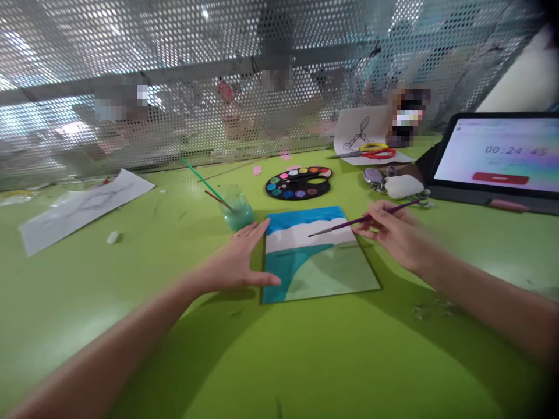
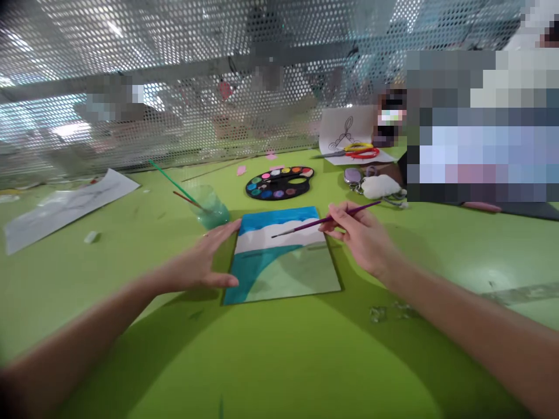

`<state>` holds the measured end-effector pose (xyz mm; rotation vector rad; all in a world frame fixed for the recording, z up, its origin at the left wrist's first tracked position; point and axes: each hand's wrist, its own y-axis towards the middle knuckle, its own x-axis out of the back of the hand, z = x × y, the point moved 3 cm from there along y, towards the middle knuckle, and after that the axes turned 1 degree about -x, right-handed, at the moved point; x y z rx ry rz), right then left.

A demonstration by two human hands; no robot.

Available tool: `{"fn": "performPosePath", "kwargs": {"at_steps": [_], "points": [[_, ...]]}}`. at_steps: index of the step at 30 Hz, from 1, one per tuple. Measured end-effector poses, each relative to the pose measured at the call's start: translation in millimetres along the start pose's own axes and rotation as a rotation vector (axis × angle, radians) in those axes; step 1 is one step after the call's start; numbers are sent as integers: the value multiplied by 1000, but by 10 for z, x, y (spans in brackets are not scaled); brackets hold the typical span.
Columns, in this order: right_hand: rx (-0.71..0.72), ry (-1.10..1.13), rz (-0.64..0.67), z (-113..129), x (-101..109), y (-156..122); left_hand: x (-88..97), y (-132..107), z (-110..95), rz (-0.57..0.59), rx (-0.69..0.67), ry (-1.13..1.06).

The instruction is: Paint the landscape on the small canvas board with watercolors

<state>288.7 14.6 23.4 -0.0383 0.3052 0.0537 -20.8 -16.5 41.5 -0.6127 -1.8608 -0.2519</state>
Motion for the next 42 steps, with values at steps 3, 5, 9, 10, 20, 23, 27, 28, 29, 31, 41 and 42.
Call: {"fn": "performPosePath", "kwargs": {"at_steps": [3, 5, 9, 10, 20, 23, 27, 28, 29, 31, 41, 42], "points": [[-3, -9, 18, -31, -24, 64, -58, -55, 82, 8, -39, 5], [3, -25, 28, -41, -36, 112, -106, -87, 135, 1, -52, 23], [30, -103, 27, -8, -57, 146, -230, -97, 206, -43, -92, 59], [37, -142, 22, 7, -60, 145, -258, -92, 221, -60, -96, 64], [231, -263, -72, 97, -113, 359, -212, -90, 160, -309, -237, 112], [247, -298, -73, 89, -150, 403, -145, -286, -170, -458, -455, 196], [250, -312, -70, 42, -123, 393, -199, -542, -679, -276, -705, 303], [247, -307, -73, 31, -105, 389, -222, -578, -765, -231, -760, 357], [245, -303, -78, 24, -86, 385, -240, -598, -822, -205, -795, 391], [254, -317, -81, 28, -54, 373, -268, -592, -852, -188, -800, 406], [410, -622, -109, 319, 206, 253, -361, -484, -741, -73, -651, 394], [439, -670, -131, 359, 247, 249, -356, -482, -751, -72, -655, 417]]}}
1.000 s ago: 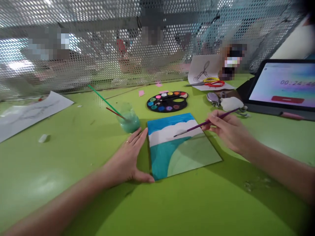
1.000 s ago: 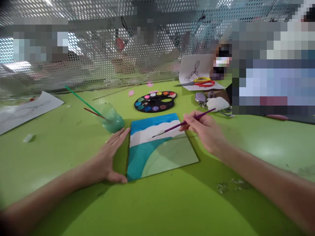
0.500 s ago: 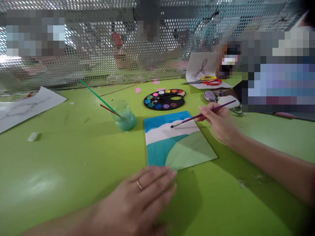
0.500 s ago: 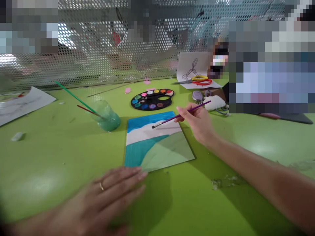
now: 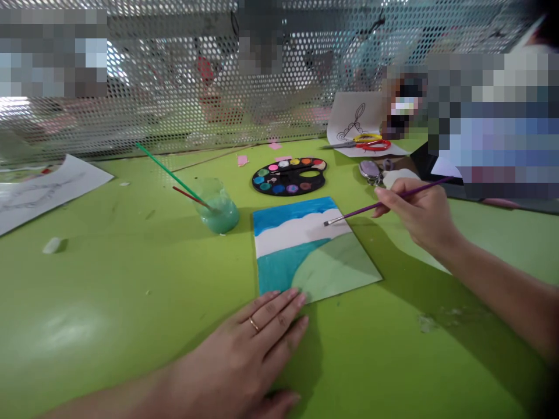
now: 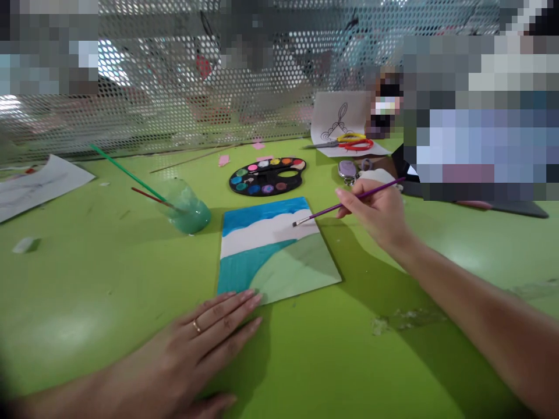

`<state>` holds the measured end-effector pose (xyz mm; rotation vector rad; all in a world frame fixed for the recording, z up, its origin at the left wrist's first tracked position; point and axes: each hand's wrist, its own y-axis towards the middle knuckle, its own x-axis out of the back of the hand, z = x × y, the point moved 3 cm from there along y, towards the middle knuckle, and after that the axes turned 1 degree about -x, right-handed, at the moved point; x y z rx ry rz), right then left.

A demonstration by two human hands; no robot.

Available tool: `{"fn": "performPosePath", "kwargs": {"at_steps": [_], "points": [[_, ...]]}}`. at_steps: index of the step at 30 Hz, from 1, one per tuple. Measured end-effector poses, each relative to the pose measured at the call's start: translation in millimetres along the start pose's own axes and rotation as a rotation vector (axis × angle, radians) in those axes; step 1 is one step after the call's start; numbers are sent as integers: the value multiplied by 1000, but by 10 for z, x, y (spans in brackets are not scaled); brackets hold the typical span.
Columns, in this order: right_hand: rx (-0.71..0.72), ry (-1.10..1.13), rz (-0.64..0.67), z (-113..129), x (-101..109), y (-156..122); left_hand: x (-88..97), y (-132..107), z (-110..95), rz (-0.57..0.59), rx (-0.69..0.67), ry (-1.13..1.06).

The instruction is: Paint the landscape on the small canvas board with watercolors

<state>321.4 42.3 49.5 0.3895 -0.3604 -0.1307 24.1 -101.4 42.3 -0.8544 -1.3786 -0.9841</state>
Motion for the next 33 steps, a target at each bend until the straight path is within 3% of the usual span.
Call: {"fn": "performPosePath", "kwargs": {"at_steps": [6, 9, 13, 18, 21, 23, 26, 30, 33], "points": [[44, -10, -108, 50, 126, 14, 17, 7, 5, -15, -2, 24], [34, -3, -44, 98, 43, -45, 11, 8, -2, -17, -15, 41], [110, -162, 46, 160, 24, -85, 18, 6, -12, -26, -13, 42], [167, -258, -23, 135, 200, 20, 12, 13, -17, -15, -28, 82], [177, -168, -99, 71, 241, 75, 22, 20, -8, -47, -8, 95], [153, -15, -129, 29, 204, 71, 35, 15, -9, -61, -1, 102], [89, 125, -73, 8, 60, 8, 49, -2, -14, -61, 1, 113], [37, 132, 40, 42, -99, -98, 36, -6, -9, -83, -1, 121], [70, 43, 68, 75, -94, -117, 16, 11, -9, -93, -13, 120]]}}
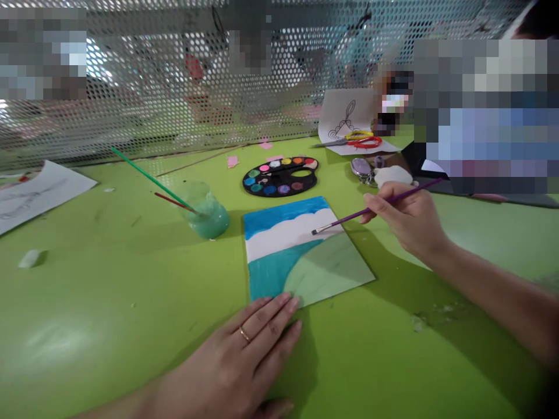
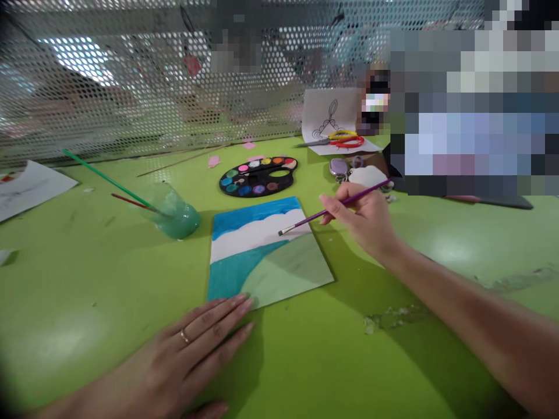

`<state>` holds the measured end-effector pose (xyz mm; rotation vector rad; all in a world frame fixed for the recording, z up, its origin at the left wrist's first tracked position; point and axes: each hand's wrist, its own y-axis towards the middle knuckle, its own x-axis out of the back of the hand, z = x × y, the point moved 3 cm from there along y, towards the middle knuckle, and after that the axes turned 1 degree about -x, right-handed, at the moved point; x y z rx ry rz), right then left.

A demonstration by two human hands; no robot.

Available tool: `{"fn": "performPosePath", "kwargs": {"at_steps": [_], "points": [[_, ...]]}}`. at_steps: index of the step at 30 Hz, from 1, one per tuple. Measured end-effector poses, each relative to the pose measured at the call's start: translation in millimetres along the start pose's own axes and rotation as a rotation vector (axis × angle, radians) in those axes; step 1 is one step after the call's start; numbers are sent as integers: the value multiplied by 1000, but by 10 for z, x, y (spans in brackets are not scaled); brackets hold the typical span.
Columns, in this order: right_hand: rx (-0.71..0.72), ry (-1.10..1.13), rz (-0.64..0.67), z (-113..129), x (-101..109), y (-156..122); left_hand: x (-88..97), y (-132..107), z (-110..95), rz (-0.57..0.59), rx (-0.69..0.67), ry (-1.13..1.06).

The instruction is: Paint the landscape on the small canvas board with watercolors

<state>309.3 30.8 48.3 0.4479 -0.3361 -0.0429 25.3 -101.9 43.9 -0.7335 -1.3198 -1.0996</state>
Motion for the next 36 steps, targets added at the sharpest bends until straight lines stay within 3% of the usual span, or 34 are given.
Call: {"fn": "performPosePath", "kwargs": {"at_steps": [4, 8, 12, 15, 21, 29, 33, 36], "points": [[113, -238, -16, 71, 127, 50, 8, 5, -3, 8, 5, 6], [168, -333, -58, 138, 250, 107, 35, -1, 5, 7, 12, 19], [144, -233, -111, 144, 273, 101, 30, 23, 14, 17, 8, 15], [99, -139, -72, 124, 208, 64, 18, 34, 11, 12, 8, 14], [104, -214, 32, 130, 124, 41, 10, 15, -3, 24, 14, 9], [203, -354, -41, 222, 278, 123, -8, -32, 1, 31, 20, -12], [175, -281, -80, 238, 287, 114, -36, -32, -2, 30, 29, -41], [110, -214, -6, 194, 208, 86, -27, -30, -7, 58, 29, -49]]}}
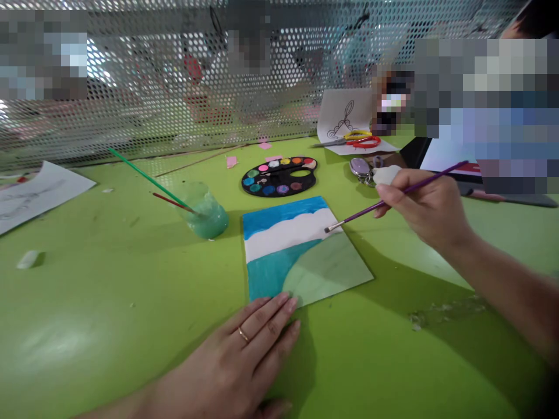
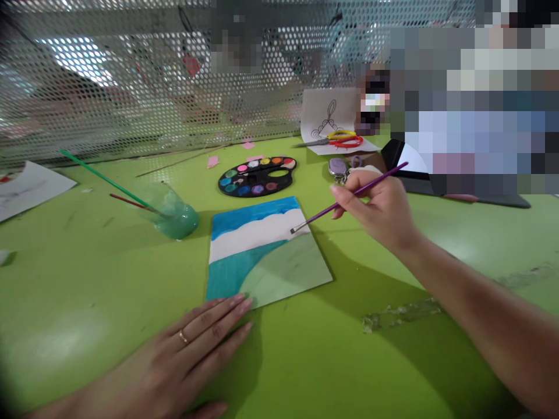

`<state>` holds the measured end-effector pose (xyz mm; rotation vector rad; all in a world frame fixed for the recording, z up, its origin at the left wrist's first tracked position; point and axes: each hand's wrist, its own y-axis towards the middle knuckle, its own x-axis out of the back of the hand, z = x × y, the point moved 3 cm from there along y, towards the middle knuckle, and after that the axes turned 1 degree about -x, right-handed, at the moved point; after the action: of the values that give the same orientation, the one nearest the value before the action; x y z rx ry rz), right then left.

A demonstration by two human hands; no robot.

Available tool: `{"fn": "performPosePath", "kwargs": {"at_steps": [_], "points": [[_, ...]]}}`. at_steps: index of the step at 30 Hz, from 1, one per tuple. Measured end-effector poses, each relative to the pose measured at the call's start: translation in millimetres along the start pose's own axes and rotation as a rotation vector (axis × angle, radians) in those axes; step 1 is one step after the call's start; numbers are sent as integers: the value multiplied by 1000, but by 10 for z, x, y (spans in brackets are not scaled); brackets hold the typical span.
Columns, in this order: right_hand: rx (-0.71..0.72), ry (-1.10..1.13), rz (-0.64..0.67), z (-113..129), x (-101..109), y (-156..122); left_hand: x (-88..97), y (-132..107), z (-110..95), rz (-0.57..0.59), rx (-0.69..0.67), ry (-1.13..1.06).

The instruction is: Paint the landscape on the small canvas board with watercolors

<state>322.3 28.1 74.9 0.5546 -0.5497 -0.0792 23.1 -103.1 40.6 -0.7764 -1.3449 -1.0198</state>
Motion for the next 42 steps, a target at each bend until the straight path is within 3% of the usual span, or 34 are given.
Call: {"fn": "performPosePath", "kwargs": {"at_steps": [5, 18, 33, 37, 42], "points": [[8, -11, 57, 3, -76, -25, 23, -20, 1, -9, 8, -11], [52, -114, 39, -8, 59, 48, 32, -15, -4, 0, 5, -30], [62, -196, -55, 3, 205, 73, 21, -30, 4, -13, 1, -11], [2, -62, -113, -38, 143, 47, 21, 1, -4, -26, -3, 2], [-20, -34, -22, -82, 29, 22, 22, -1, -8, -15, 10, -32]]}}
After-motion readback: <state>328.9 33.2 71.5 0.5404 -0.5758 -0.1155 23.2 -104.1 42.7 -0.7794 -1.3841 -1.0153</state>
